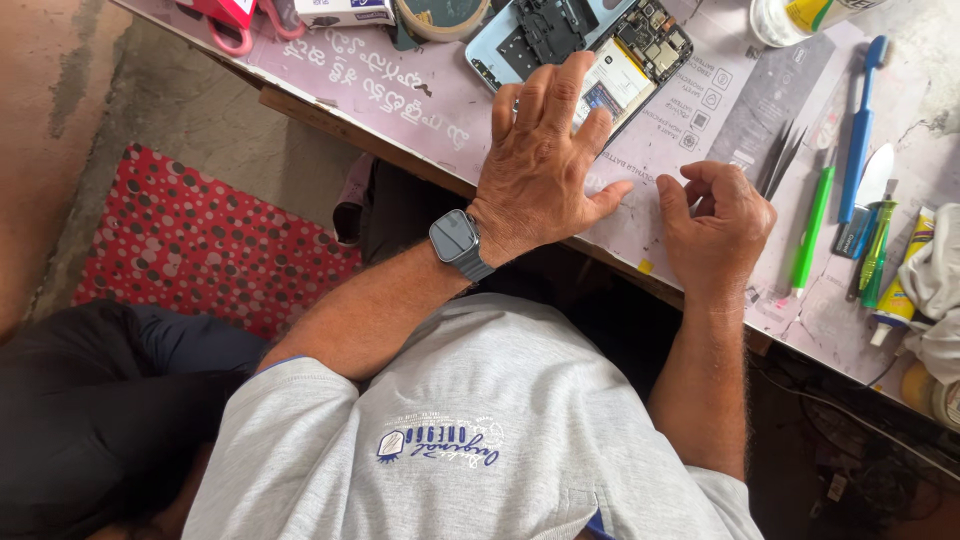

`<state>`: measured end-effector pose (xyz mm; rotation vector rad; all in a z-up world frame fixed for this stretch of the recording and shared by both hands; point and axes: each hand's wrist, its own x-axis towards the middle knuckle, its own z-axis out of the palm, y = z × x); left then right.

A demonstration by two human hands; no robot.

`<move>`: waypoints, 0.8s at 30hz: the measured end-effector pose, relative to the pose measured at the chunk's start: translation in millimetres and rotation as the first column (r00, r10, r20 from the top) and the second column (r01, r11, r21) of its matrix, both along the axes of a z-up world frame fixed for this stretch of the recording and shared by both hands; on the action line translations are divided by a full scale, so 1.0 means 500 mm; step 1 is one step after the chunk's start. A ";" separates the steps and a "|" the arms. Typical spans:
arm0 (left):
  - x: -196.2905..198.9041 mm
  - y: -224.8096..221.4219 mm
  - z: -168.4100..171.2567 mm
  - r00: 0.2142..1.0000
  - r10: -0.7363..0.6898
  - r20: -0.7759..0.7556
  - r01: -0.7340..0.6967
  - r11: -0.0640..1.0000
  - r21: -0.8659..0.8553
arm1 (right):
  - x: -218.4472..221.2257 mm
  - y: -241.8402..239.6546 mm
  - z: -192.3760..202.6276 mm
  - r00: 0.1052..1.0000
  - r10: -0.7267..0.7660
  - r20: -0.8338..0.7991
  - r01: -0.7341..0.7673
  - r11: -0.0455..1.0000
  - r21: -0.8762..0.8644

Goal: The person works on the internal components of a mobile phone, pressing and aligning parts near the battery and using a pair of tweezers to manipulate small components along the edge of the device.

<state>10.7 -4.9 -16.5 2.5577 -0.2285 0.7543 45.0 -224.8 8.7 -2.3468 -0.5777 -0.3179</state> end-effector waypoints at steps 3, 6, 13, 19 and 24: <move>0.003 -0.002 -0.002 1.000 -0.006 -0.001 0.006 0.999 -0.035 | -0.001 0.001 0.003 1.000 -0.015 -0.013 0.015 1.000 0.004; 0.008 -0.003 -0.006 1.000 -0.020 -0.016 0.019 0.998 -0.060 | -0.003 0.004 0.004 1.000 -0.001 0.012 0.001 1.000 0.013; 0.007 -0.001 -0.004 0.995 -0.027 -0.091 0.021 0.998 -0.066 | 0.000 0.005 0.010 1.000 -0.012 0.022 0.012 1.000 0.003; 0.009 0.002 -0.007 0.997 -0.028 -0.077 0.022 0.997 -0.078 | 0.005 0.004 0.008 1.000 0.007 0.009 -0.007 1.000 0.011; 0.013 0.000 -0.007 0.987 -0.025 -0.161 0.015 0.998 -0.065 | 0.004 0.001 0.005 0.999 0.015 0.042 -0.015 1.000 0.007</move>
